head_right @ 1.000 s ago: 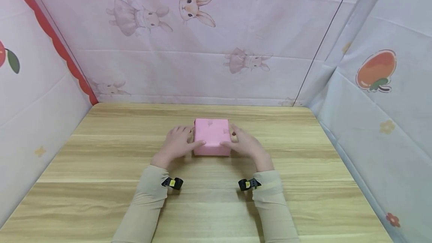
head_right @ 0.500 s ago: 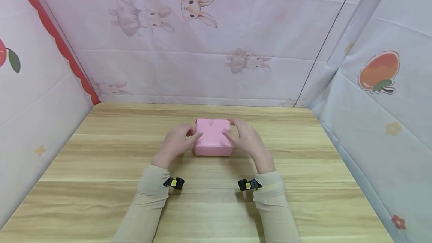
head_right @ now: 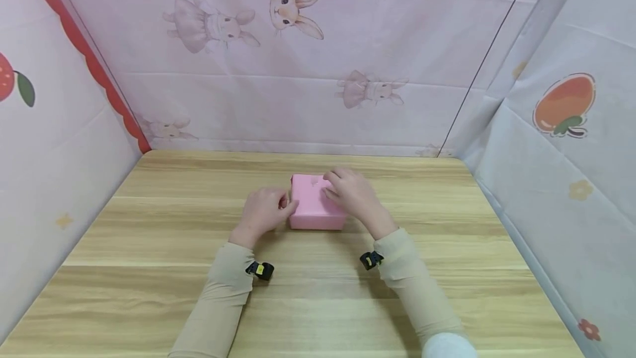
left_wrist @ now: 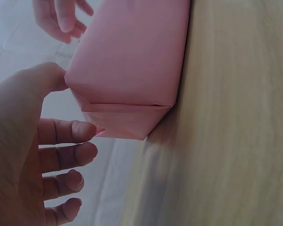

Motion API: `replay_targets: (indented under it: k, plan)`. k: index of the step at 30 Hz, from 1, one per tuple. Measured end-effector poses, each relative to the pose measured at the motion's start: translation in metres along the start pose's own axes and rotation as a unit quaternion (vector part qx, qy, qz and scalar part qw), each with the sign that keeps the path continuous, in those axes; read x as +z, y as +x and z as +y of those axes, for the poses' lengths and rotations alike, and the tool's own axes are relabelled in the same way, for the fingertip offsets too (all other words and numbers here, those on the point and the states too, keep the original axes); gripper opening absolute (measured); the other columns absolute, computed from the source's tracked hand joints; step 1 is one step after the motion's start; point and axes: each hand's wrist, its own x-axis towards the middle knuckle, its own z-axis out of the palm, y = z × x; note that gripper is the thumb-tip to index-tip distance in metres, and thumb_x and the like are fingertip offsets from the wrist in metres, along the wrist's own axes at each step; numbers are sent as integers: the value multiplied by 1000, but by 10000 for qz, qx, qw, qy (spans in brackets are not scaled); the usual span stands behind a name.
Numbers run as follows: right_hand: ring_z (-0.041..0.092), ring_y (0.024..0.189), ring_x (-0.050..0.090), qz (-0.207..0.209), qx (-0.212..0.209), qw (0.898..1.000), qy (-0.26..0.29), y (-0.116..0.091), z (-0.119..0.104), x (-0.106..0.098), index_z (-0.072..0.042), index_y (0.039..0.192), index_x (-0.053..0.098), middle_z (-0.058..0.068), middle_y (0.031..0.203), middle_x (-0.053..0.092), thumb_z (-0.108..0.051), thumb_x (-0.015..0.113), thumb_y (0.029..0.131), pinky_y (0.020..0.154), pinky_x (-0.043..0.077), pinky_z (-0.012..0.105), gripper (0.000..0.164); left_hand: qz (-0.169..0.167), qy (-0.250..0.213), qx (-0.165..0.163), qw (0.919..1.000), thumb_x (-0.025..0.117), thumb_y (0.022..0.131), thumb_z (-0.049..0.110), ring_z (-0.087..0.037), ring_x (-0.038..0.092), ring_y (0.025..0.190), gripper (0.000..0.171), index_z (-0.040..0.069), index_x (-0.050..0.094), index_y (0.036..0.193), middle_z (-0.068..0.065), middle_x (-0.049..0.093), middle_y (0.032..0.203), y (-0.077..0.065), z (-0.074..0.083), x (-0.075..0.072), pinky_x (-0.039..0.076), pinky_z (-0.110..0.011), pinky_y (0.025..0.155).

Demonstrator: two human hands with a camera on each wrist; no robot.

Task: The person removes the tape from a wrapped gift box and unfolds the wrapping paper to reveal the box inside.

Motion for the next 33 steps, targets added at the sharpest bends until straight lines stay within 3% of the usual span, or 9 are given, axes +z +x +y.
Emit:
replay_targets:
  k: [6, 10, 23, 33]
  plan:
    - [30, 107, 64, -552, -496, 9948, -701, 11, 1, 8, -8, 111, 70, 10, 111, 69, -19, 64, 94, 95, 52, 47, 21, -121, -85, -89, 9999, 50, 91, 57, -18, 50, 76, 39, 24, 52, 70, 5, 54, 72, -1, -1, -1, 37, -34, 68]
    - [28, 107, 64, -710, -653, 9912, -904, 17, 2, 15, -9, 109, 70, 8, 110, 69, -18, 63, 94, 93, 52, 46, 19, -152, -148, -69, 9998, 51, 90, 57, -17, 50, 75, 39, 24, 53, 70, 5, 55, 73, -1, -2, 0, 36, -33, 68]
    - [22, 99, 65, -644, -1260, 9807, -1350, 34, 4, 27, -14, 98, 72, 2, 102, 71, -22, 64, 93, 87, 52, 38, 12, -211, -386, -28, 9990, 53, 90, 55, -16, 50, 71, 36, 24, 53, 73, 5, 55, 71, 0, -3, 2, 34, -30, 63]
    - [24, 99, 67, -852, -1202, 9793, -1385, 41, 3, 32, -12, 97, 72, 5, 101, 72, -22, 63, 94, 90, 52, 40, 14, -340, -531, -56, 9980, 54, 91, 52, -16, 51, 67, 36, 22, 53, 73, 3, 55, 69, 1, -3, 2, 34, -31, 62]
